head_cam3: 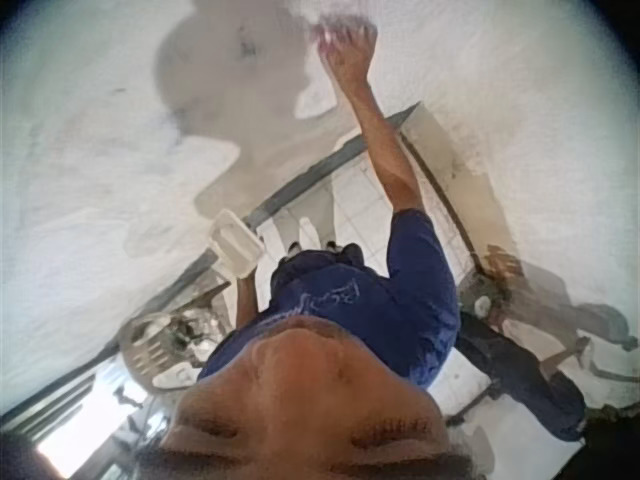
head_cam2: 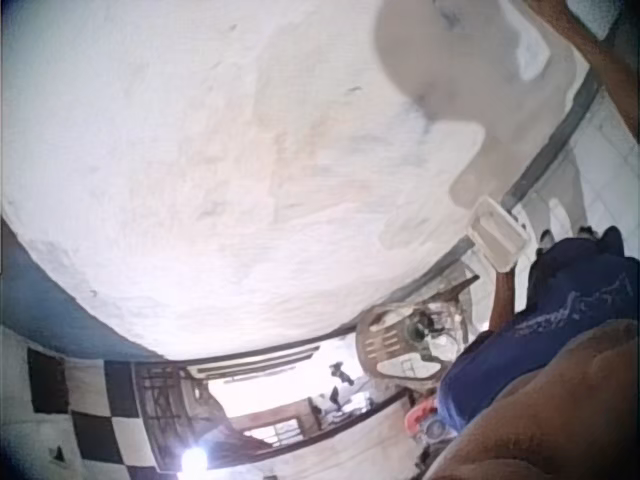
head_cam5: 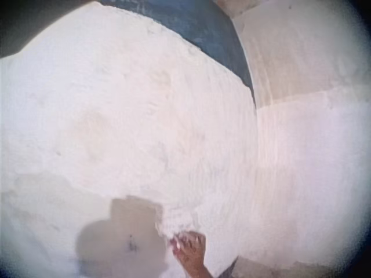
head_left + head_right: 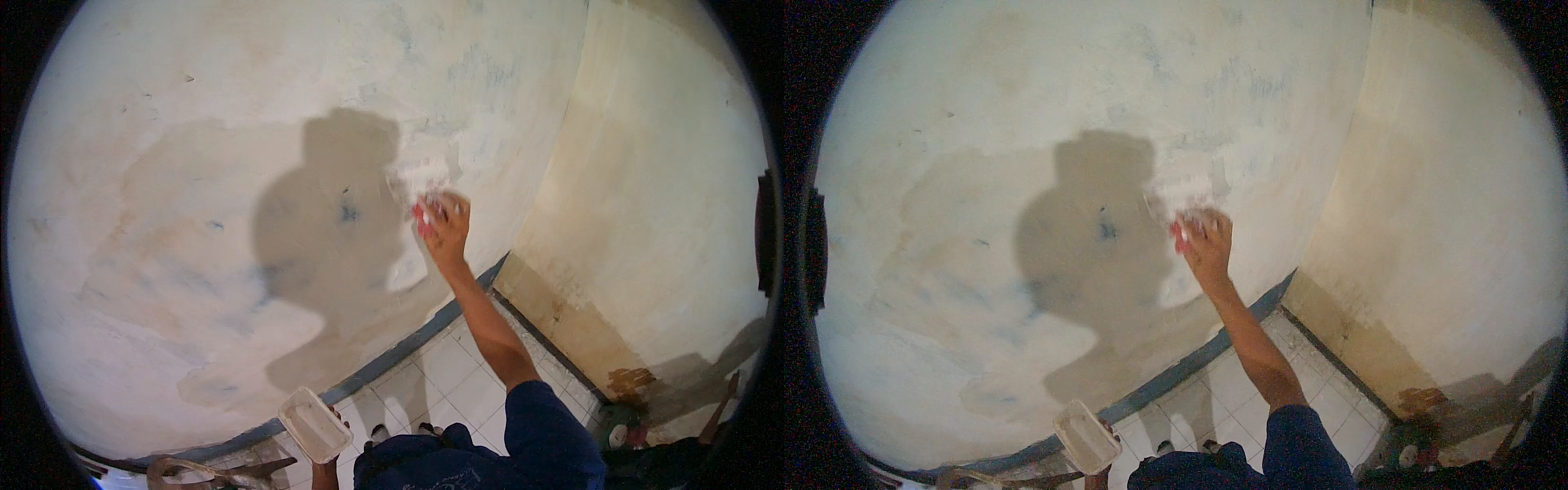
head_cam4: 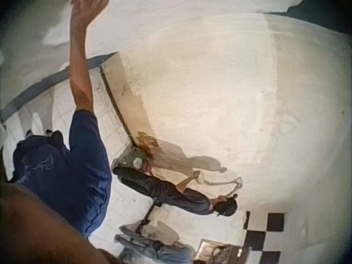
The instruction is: The person applies white plaster to a damaged wall using a putty knife, repeatedly loading the tool from a plastic container.
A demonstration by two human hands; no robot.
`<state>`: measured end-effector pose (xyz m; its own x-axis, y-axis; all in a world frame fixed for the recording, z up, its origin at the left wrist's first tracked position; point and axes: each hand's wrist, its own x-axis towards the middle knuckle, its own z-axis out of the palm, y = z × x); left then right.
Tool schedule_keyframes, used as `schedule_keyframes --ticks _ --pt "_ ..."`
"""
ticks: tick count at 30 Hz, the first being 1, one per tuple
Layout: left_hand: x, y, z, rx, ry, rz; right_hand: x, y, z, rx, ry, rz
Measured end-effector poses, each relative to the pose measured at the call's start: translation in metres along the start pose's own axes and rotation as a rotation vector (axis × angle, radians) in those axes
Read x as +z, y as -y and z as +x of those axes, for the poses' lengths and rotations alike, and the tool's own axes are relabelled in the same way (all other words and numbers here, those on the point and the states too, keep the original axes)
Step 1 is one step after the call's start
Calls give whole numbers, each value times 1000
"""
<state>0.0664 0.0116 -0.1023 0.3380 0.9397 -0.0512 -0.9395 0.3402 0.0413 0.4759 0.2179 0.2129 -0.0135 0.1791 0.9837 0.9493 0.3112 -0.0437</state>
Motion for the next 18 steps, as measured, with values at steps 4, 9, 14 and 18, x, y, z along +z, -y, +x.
schedule_keyframes --ticks 4,9,14,18 --pt "-22 -7 7 -47 99 69 -5 3 -127 123 223 80" --pt "-9 -13 1 -31 -14 -24 -29 23 -137 97 173 108" --pt "0 -1 3 -38 -26 -57 -32 25 41 -69 -168 13" --pt "-13 -2 3 -24 49 -21 -26 28 71 -35 -110 2"
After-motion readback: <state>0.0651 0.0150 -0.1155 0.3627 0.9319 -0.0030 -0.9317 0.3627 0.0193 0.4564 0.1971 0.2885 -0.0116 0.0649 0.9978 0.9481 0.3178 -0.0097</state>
